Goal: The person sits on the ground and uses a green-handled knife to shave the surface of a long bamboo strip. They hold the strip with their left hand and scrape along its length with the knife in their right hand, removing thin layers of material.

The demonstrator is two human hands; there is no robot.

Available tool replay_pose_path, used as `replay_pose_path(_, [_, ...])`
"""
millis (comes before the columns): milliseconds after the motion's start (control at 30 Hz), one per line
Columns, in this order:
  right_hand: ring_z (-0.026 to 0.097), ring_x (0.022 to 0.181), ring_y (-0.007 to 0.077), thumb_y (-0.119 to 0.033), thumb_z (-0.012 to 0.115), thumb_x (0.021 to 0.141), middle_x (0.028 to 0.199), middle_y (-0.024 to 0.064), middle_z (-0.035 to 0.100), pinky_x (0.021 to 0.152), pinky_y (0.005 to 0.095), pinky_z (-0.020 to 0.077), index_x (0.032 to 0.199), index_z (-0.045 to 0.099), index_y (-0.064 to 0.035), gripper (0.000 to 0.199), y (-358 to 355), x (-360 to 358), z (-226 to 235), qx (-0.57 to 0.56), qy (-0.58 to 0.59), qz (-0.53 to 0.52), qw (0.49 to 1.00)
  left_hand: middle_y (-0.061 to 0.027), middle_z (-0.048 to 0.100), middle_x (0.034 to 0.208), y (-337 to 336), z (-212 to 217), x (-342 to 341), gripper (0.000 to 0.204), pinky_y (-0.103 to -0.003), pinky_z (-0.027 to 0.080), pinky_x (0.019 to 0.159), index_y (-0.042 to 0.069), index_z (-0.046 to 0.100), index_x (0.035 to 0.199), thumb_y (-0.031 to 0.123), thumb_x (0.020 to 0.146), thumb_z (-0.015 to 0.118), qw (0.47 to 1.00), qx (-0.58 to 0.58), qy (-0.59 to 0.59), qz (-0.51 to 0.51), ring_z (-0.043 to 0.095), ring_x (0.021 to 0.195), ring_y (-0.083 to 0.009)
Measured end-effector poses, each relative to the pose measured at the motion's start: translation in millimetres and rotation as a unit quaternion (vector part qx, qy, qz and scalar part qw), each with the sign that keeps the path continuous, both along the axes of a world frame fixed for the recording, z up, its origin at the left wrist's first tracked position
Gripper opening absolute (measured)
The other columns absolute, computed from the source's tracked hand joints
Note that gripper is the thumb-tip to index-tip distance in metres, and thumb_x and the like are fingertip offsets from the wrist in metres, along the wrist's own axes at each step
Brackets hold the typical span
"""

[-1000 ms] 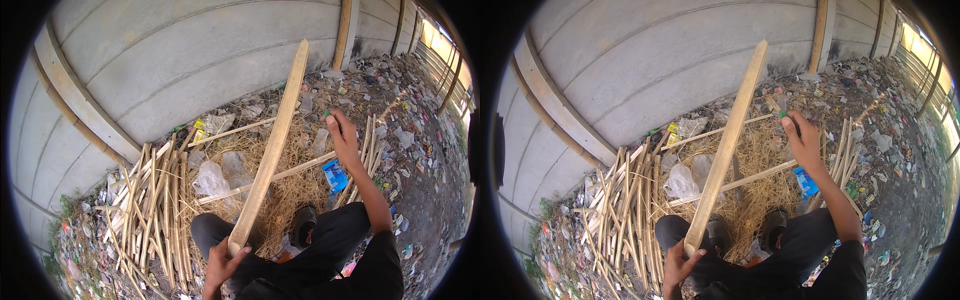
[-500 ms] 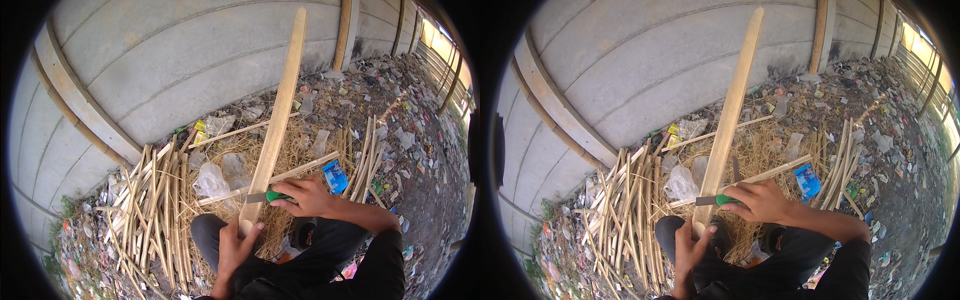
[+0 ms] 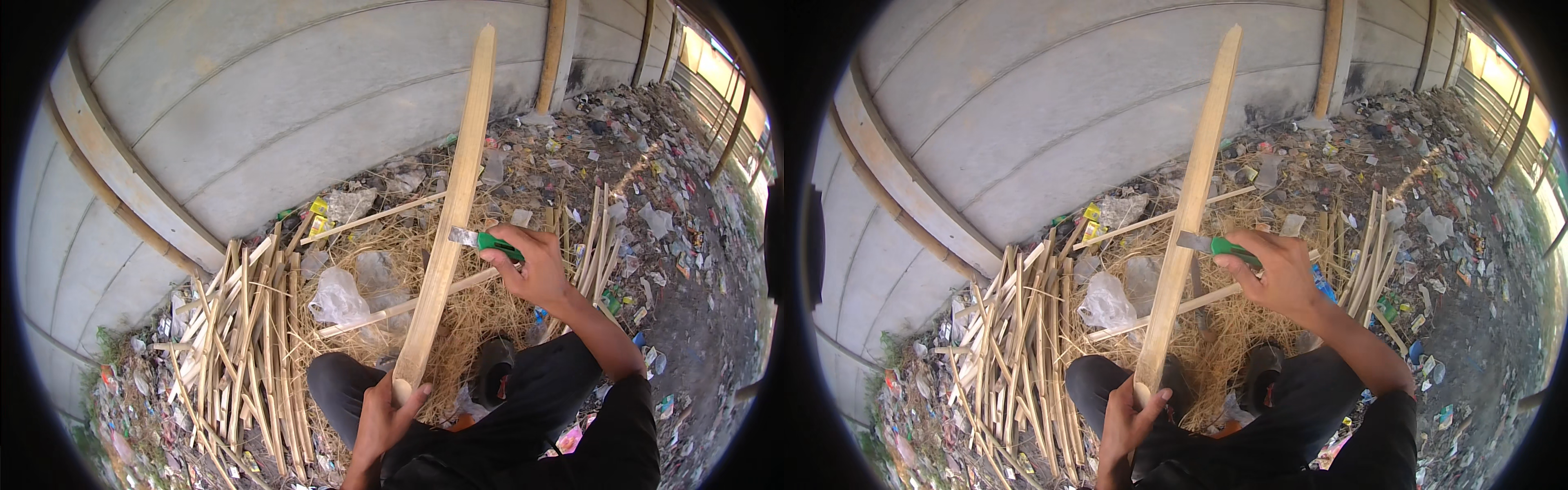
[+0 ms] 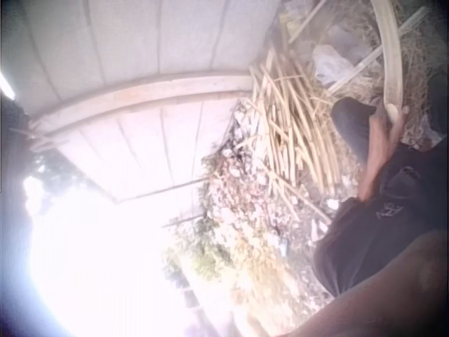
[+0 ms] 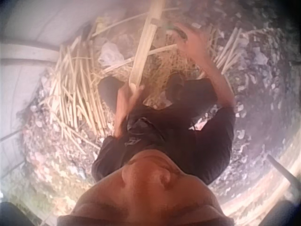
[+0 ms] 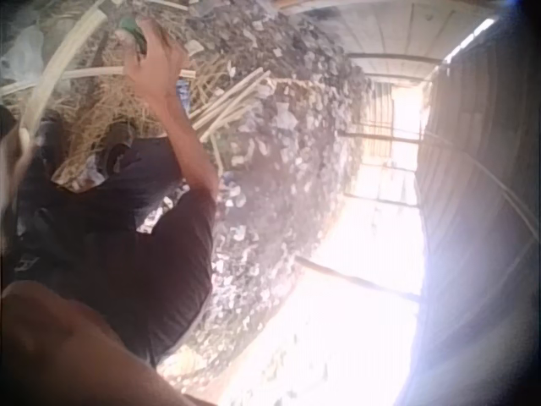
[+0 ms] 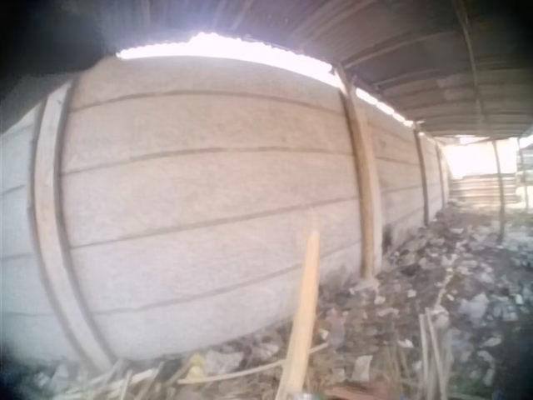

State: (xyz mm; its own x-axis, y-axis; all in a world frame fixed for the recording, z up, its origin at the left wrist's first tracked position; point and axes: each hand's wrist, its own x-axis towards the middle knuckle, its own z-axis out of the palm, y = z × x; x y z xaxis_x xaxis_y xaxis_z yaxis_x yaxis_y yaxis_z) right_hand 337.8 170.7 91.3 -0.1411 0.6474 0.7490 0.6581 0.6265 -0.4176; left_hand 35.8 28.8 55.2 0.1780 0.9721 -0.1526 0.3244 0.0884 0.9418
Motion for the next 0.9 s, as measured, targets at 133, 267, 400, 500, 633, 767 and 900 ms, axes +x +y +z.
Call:
replay_pose_path(133, [0.07,0.06,0.0266,-0.033,0.078,0.101,0.078,0.0104,0.073,0.056,0.0372,0.0528,0.11,0.075,-0.0042,0.031,4,8,-6,-0.025,-0.023,-0.009,0.999,-0.0167,0.08,0.091,-11,-6,-12,0.048,-0.035,0.059,0.076,-0.007,0.068,0.134,0.026,0.101,0.08,0.999,-0.039,0.024,-0.021,0.074,0.082,-0.0145])
replay_pose_path(267, [0.052,0.052,0.0162,-0.042,0.07,0.106,0.063,0.0073,0.062,0.052,0.035,0.0392,0.109,0.075,-0.0031,0.04,57,65,7,-0.107,0.048,-0.182,0.976,-0.016,0.079,0.09,-38,-29,-33,0.051,-0.035,0.058,0.075,-0.007,0.068,0.135,0.027,0.099,0.082,0.997,-0.032,0.031,-0.056,0.073,0.08,-0.0137])
replay_pose_path(400, [0.039,0.057,0.0112,-0.049,0.064,0.109,0.065,0.0019,0.056,0.056,0.0345,0.0327,0.115,0.076,-0.0033,0.048,89,140,-28,-0.067,0.149,-0.195,0.967,-0.0143,0.078,0.086,-53,-26,-57,0.052,-0.034,0.057,0.071,-0.006,0.07,0.132,0.029,0.097,0.085,0.995,-0.044,0.059,-0.062,0.07,0.076,-0.0118])
replay_pose_path(500, [0.044,0.063,0.0121,-0.049,0.064,0.109,0.069,0.003,0.057,0.06,0.0353,0.0359,0.118,0.074,-0.0029,0.048,81,147,-43,-0.155,0.141,-0.17,0.963,-0.0085,0.072,0.073,-57,-33,-91,0.045,-0.031,0.048,0.056,-0.006,0.073,0.121,0.027,0.094,0.088,0.994,-0.057,0.09,0.036,0.061,0.062,-0.0075])
replay_pose_path(633, [0.055,0.071,0.0156,-0.039,0.069,0.107,0.079,0.0067,0.06,0.067,0.0378,0.0438,0.118,0.072,-0.0043,0.036,62,137,-47,-0.322,-0.043,-0.094,0.941,-0.0091,0.063,0.06,-32,-10,-132,0.037,-0.035,0.041,0.048,-0.008,0.068,0.095,0.024,0.092,0.088,0.932,0.129,0.268,0.207,0.054,0.05,-0.0123])
replay_pose_path(767, [0.068,0.078,0.0258,-0.039,0.075,0.102,0.09,0.014,0.071,0.073,0.044,0.0511,0.119,0.074,-0.0056,0.037,60,129,-62,-0.405,-0.14,-0.014,0.903,-0.0139,0.06,0.057,2,-50,-192,0.04,-0.04,0.043,0.047,-0.004,0.061,0.081,0.023,0.091,0.088,0.89,0.169,0.321,0.275,0.056,0.047,-0.0202])
replay_pose_path(900, [0.071,0.081,0.0294,-0.04,0.074,0.101,0.092,0.0154,0.074,0.074,0.0462,0.0528,0.12,0.075,-0.0066,0.038,62,131,-78,-0.428,-0.172,-0.002,0.887,-0.0139,0.06,0.059,20,-129,-216,0.038,-0.041,0.044,0.048,0.0,0.059,0.078,0.021,0.089,0.089,0.897,0.182,0.318,0.247,0.057,0.048,-0.0205])
